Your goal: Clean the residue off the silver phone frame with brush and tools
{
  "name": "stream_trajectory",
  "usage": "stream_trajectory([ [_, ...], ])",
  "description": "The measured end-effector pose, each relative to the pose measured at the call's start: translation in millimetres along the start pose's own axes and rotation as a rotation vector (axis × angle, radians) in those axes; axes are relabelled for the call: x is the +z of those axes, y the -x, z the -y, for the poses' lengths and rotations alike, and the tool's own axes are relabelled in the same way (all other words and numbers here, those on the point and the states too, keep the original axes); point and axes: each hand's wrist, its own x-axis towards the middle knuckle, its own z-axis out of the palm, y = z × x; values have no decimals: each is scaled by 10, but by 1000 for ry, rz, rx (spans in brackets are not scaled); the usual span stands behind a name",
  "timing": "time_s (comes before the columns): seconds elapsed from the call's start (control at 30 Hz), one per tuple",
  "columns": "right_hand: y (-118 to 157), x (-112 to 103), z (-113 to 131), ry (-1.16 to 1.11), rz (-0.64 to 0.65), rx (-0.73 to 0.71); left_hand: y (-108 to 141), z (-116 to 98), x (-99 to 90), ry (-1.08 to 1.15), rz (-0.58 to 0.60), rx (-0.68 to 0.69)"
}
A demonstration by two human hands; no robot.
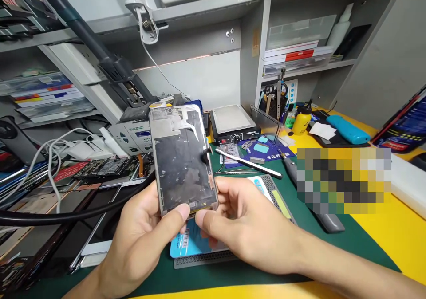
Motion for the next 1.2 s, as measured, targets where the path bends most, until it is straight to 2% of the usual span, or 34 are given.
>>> stream_trajectory([
  [0.23,1,4,-17,52,45,35,-13,32,17,-7,-78,5],
  [0.37,7,-2,-4,110,33,34,-9,53,43,-2,-65,67],
  [0.47,8,-6,-2,159,2,29,4,68,54,-100,-79,123],
  [0.6,12,-20,-46,183,-14,13,22,79,68,-329,-159,277],
  [0.7,23,-26,-88,186,-18,-12,18,68,78,-432,-155,415],
  [0.83,38,-22,-115,232,-32,-26,9,49,66,-539,-151,515],
  [1.0,50,-10,-80,372,-80,-81,1,95,24,-583,-107,605],
  [1.2,39,-8,-27,559,-81,-130,-6,169,-8,-580,-143,691],
])
